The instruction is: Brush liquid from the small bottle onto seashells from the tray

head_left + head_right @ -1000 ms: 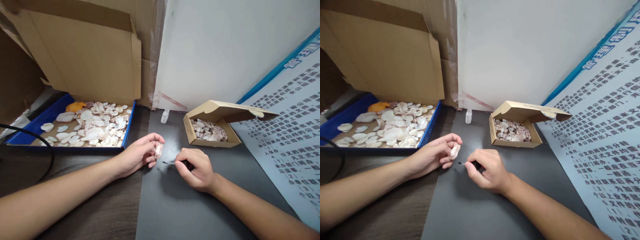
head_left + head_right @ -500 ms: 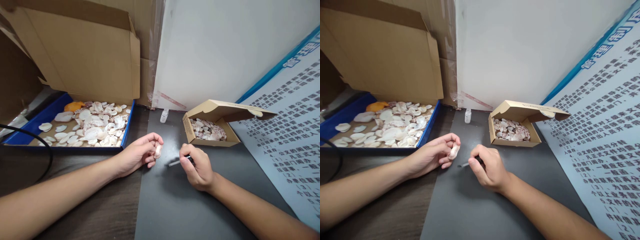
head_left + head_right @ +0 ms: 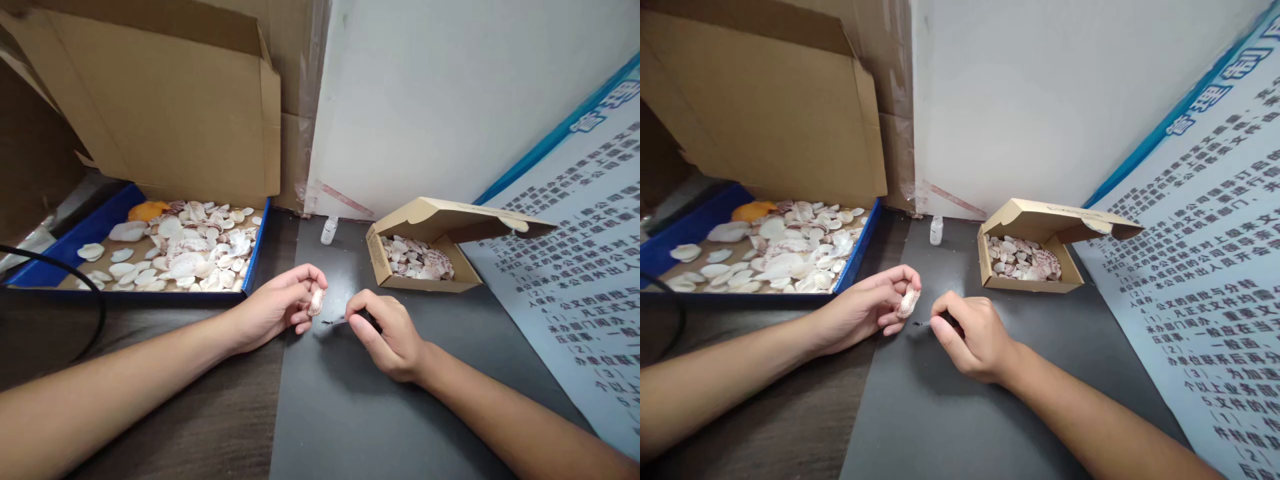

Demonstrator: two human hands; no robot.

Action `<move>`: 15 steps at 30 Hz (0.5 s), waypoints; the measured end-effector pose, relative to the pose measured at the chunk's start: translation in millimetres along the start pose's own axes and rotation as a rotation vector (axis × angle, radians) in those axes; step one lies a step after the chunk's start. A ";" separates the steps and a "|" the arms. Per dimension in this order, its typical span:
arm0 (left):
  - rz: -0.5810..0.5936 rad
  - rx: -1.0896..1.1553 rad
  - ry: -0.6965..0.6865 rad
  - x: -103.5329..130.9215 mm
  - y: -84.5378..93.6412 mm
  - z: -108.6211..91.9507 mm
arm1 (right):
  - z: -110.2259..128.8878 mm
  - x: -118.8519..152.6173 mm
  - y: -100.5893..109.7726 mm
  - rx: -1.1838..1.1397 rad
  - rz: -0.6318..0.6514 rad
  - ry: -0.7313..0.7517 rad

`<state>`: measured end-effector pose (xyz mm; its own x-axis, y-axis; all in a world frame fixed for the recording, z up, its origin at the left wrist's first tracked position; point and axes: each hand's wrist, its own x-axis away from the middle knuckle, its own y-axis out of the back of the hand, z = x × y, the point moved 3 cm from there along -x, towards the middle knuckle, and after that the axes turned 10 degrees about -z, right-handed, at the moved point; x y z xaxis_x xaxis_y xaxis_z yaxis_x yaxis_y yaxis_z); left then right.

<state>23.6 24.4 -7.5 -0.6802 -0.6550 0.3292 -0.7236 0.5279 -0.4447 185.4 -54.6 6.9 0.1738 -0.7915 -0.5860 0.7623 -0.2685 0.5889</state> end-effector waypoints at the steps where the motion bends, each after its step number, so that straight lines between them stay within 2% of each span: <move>1: 0.000 0.001 -0.001 -0.1 0.0 0.1 | 0.2 0.6 1.3 -0.006 -0.036 -0.001; 4: 0.003 -0.002 -0.003 -0.2 -0.3 0.1 | 0.5 2.9 3.0 -0.045 -0.102 -0.023; 11: 0.015 -0.011 0.008 0.8 -0.6 -0.5 | -6.4 6.6 -2.5 -0.106 -0.030 -0.086; 15: 0.003 -0.004 0.013 0.9 -0.1 -1.0 | -6.8 4.7 -3.7 -0.035 0.031 -0.059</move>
<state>23.0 24.3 -6.4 -0.6838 -0.6465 0.3384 -0.7220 0.5321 -0.4422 187.6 -53.7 -1.9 0.1613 -0.8304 -0.5333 0.7788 -0.2248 0.5856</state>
